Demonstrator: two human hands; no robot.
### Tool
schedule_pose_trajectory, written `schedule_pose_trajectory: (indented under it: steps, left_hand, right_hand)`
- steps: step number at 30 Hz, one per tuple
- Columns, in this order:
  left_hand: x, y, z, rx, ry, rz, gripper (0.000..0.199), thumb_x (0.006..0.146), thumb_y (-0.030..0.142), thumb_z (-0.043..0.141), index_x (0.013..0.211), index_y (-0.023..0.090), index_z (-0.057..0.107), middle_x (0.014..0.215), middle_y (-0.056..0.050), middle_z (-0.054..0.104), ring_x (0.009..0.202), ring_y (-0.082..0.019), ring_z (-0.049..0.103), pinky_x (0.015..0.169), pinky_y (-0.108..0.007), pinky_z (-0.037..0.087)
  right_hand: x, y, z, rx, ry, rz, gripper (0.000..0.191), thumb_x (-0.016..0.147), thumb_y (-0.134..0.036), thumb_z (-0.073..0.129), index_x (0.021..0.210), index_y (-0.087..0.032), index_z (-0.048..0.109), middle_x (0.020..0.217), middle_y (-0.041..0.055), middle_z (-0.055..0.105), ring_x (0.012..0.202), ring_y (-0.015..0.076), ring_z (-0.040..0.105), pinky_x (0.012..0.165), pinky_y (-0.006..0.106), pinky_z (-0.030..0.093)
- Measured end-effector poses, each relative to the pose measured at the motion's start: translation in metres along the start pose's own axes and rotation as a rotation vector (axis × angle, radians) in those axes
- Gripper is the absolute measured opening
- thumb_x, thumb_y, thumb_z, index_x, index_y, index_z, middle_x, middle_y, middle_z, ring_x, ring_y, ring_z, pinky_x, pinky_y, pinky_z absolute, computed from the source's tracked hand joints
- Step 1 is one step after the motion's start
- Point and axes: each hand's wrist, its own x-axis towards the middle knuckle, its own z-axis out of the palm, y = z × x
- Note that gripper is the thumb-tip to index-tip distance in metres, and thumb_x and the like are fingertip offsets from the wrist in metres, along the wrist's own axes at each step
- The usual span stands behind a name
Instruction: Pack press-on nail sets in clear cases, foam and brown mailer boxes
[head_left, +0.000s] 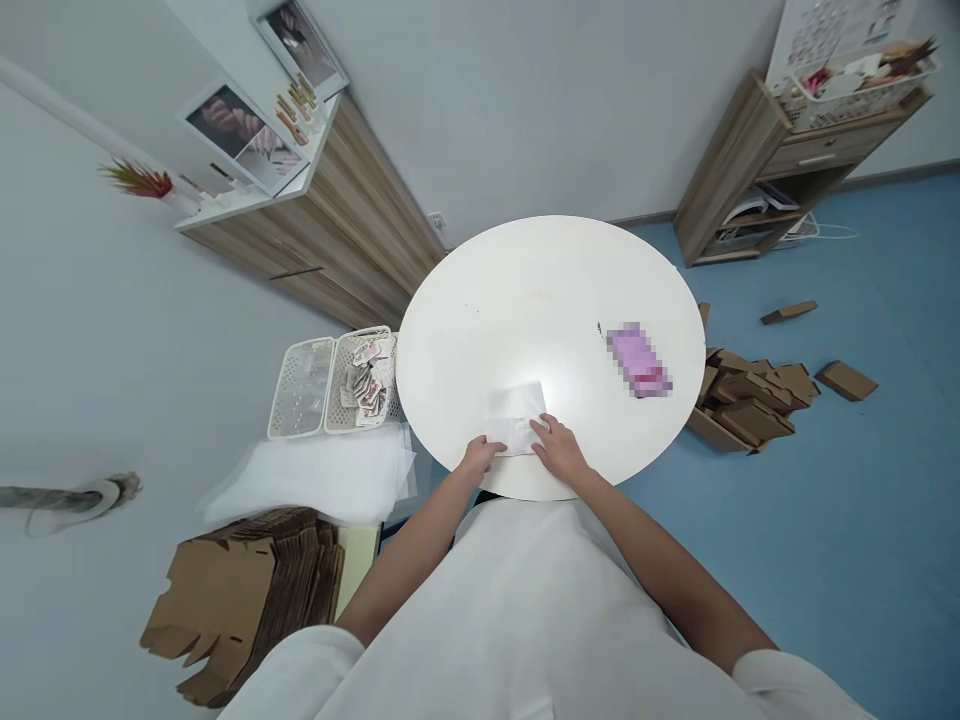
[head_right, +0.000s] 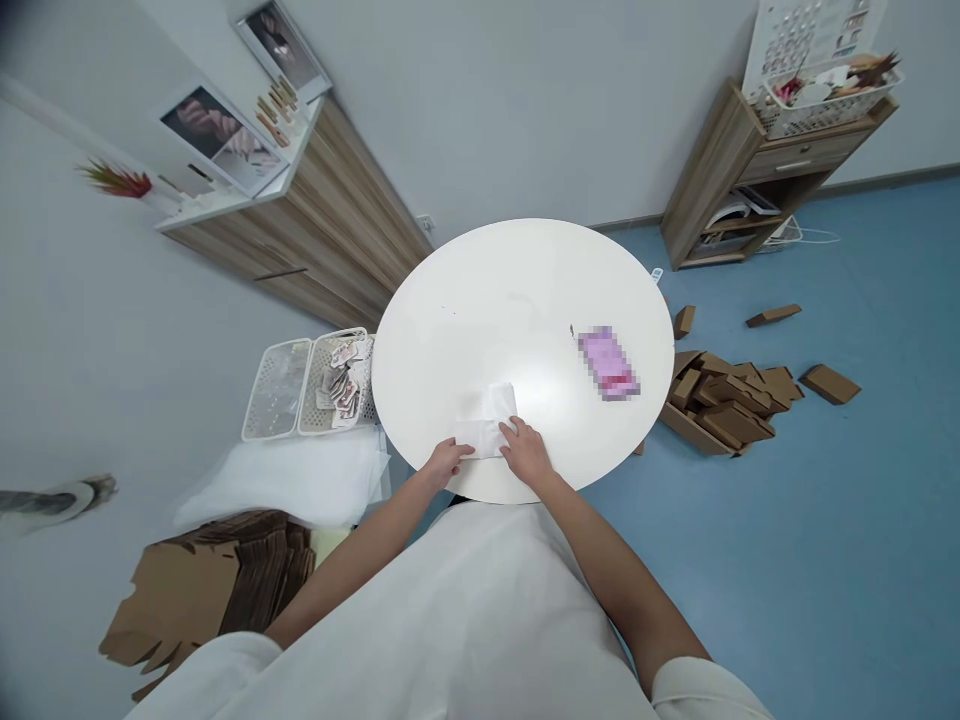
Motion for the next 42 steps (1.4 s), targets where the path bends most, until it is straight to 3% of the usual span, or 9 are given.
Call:
schedule_pose_trajectory:
  steps: [4, 8, 16, 21, 25, 29, 34, 38, 42]
  left_hand:
    - [-0.006, 0.009, -0.006, -0.007, -0.074, 0.041, 0.014, 0.074, 0.031, 0.050, 0.071, 0.018, 0.052, 0.068, -0.001, 0.057, 0.059, -0.012, 0.052, 0.051, -0.023, 0.041]
    - [-0.010, 0.025, 0.002, 0.041, -0.057, 0.216, 0.011, 0.073, 0.029, 0.049, 0.070, 0.019, 0.051, 0.064, 0.002, 0.053, 0.058, -0.011, 0.049, 0.052, -0.023, 0.041]
    - [-0.017, 0.039, 0.036, 0.160, -0.064, 0.386, 0.025, 0.066, 0.015, 0.054, 0.091, 0.017, 0.054, 0.092, -0.006, 0.057, 0.080, -0.015, 0.054, 0.071, -0.029, 0.046]
    - [-0.022, 0.027, 0.034, 0.157, -0.081, 0.440, 0.038, 0.067, 0.013, 0.053, 0.105, 0.017, 0.052, 0.102, -0.007, 0.054, 0.089, -0.017, 0.054, 0.075, -0.030, 0.047]
    - [-0.022, 0.025, 0.022, 0.211, 0.016, 0.543, 0.033, 0.074, 0.017, 0.049, 0.107, 0.017, 0.051, 0.106, -0.009, 0.054, 0.096, -0.018, 0.053, 0.083, -0.034, 0.045]
    - [-0.017, 0.029, 0.017, 0.455, 0.039, 0.709, 0.042, 0.074, 0.026, 0.054, 0.116, 0.021, 0.045, 0.128, -0.010, 0.040, 0.119, -0.025, 0.036, 0.095, -0.042, 0.035]
    - [-0.010, 0.028, 0.021, 0.582, 0.002, 0.719, 0.051, 0.076, 0.032, 0.051, 0.124, 0.023, 0.036, 0.140, -0.009, 0.027, 0.128, -0.027, 0.022, 0.100, -0.044, 0.026]
    - [-0.005, 0.029, 0.016, 0.561, -0.062, 0.747, 0.066, 0.068, 0.034, 0.058, 0.127, 0.020, 0.031, 0.139, -0.011, 0.028, 0.128, -0.028, 0.022, 0.101, -0.044, 0.023]
    - [-0.002, 0.035, 0.008, 0.532, -0.120, 0.736, 0.078, 0.057, 0.028, 0.065, 0.127, 0.020, 0.031, 0.135, -0.011, 0.033, 0.123, -0.029, 0.029, 0.098, -0.044, 0.028]
  right_hand:
    - [0.001, -0.005, -0.003, 0.009, 0.050, 0.013, 0.044, 0.079, -0.026, 0.048, 0.123, -0.025, 0.042, 0.126, 0.0108, 0.037, 0.107, 0.0257, 0.041, 0.086, 0.037, 0.035]
    - [0.005, -0.008, -0.006, 0.045, -0.022, 0.023, 0.047, 0.078, -0.023, 0.047, 0.124, -0.023, 0.040, 0.107, 0.0105, 0.049, 0.096, 0.0229, 0.047, 0.079, 0.034, 0.038]
    - [0.010, -0.006, -0.013, 0.394, -0.035, 0.155, 0.035, 0.082, -0.024, 0.037, 0.114, -0.020, 0.048, 0.094, 0.0046, 0.056, 0.086, 0.0143, 0.053, 0.072, 0.024, 0.040]
    - [0.015, -0.012, -0.010, 0.352, 0.046, 0.280, 0.030, 0.081, -0.025, 0.039, 0.109, -0.020, 0.048, 0.094, 0.0042, 0.057, 0.080, 0.0144, 0.054, 0.067, 0.025, 0.039]
    - [0.015, -0.010, -0.005, 0.286, 0.076, 0.232, 0.030, 0.080, -0.020, 0.040, 0.109, -0.020, 0.045, 0.088, 0.0031, 0.057, 0.076, 0.0148, 0.054, 0.065, 0.026, 0.039]
    - [0.012, -0.007, -0.001, 0.263, 0.113, 0.206, 0.028, 0.080, -0.021, 0.038, 0.108, -0.019, 0.043, 0.084, 0.0023, 0.056, 0.073, 0.0156, 0.054, 0.064, 0.028, 0.040]
    - [-0.001, -0.001, 0.000, 0.095, 0.166, -0.032, 0.028, 0.079, -0.023, 0.042, 0.107, -0.019, 0.047, 0.113, 0.0097, 0.050, 0.100, 0.0218, 0.049, 0.080, 0.035, 0.040]
    - [-0.002, 0.006, -0.007, -0.036, 0.083, -0.260, 0.059, 0.069, -0.028, 0.058, 0.123, -0.020, 0.036, 0.132, 0.0115, 0.036, 0.119, 0.0283, 0.033, 0.090, 0.042, 0.035]
    - [0.008, 0.006, -0.014, -0.078, -0.007, -0.255, 0.061, 0.063, -0.015, 0.060, 0.120, -0.017, 0.039, 0.123, 0.0123, 0.044, 0.114, 0.0273, 0.037, 0.086, 0.038, 0.039]
